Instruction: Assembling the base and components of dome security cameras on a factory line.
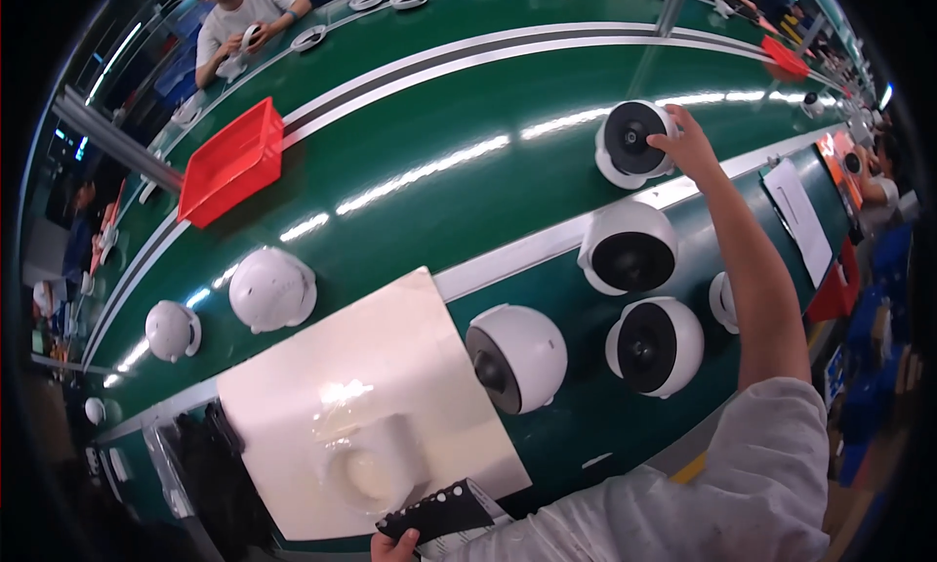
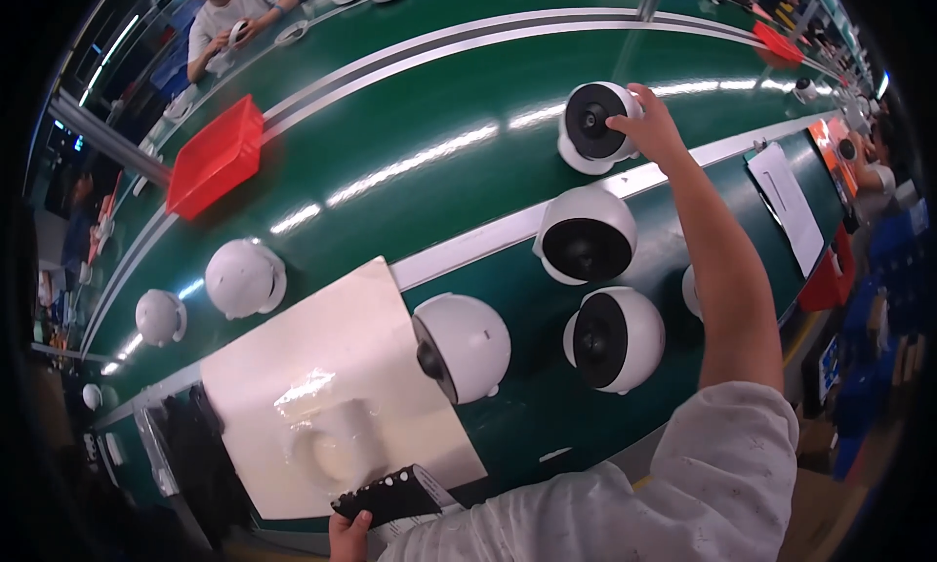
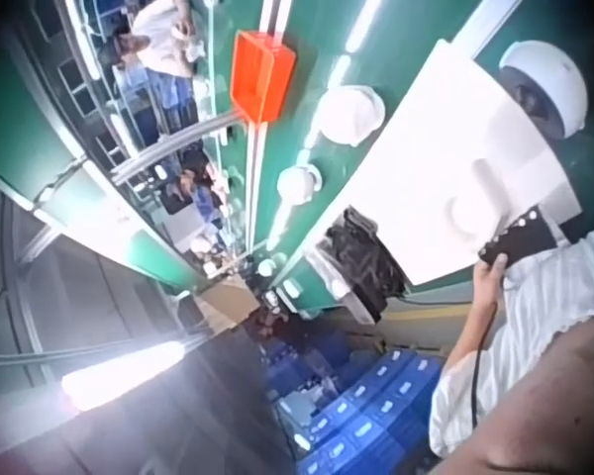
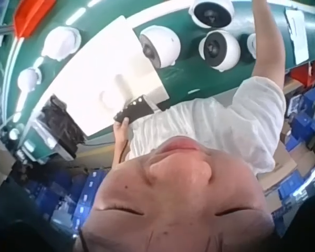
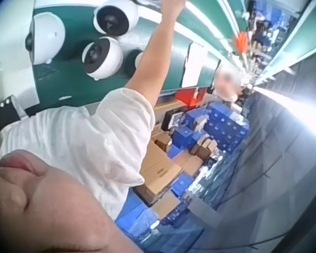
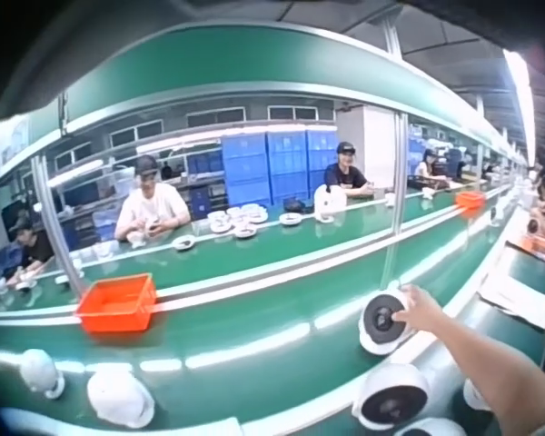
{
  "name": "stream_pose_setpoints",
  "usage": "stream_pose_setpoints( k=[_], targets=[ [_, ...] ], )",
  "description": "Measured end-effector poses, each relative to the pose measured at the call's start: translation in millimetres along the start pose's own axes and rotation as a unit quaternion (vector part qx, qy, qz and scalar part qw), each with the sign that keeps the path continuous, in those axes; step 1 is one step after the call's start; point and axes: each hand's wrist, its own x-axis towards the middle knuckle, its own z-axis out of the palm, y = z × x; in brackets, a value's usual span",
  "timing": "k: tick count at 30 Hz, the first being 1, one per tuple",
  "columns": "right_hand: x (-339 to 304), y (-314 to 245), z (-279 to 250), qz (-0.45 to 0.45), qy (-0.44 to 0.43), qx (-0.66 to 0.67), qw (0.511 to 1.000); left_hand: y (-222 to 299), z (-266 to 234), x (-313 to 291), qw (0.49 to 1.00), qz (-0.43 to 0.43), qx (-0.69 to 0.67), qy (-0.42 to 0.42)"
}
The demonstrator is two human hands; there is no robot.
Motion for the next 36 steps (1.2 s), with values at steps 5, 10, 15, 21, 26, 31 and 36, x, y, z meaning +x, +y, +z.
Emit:
stream_pose_setpoints(
  k=[5, 10, 15, 21, 26, 31, 36],
  targets=[
    [-43.6, -82.8, 46.1, -0.005, -0.222, 0.039, 0.974, -20.8, -9.8, 4.1, 0.997, 0.064, -0.047, 0.012],
    [-79.8, -134.1, 80.3, -0.143, -0.314, -0.063, 0.937, -18.6, -15.9, -4.6, 0.994, 0.098, -0.043, -0.007],
    [-123.2, -167.7, 87.9, -0.176, -0.393, -0.104, 0.897, -17.6, -21.1, -13.5, 0.993, 0.097, -0.071, 0.004],
    [-105.4, -201.6, 85.0, -0.205, -0.408, -0.19, 0.869, -26.5, -33.8, -16.5, 0.989, 0.103, -0.098, 0.026],
    [-115.6, -270.2, 199.6, -0.354, -0.378, -0.09, 0.851, -28.1, -41.6, -17.0, 0.986, 0.119, -0.115, 0.018],
    [-144.5, -292.9, 303.5, -0.397, -0.363, -0.159, 0.828, -40.3, -47.9, -28.0, 0.979, 0.113, -0.166, 0.032],
    [-151.2, -300.2, 284.1, -0.393, -0.354, -0.137, 0.837, -44.7, -53.9, -33.1, 0.971, 0.1, -0.208, 0.056]
  ],
)
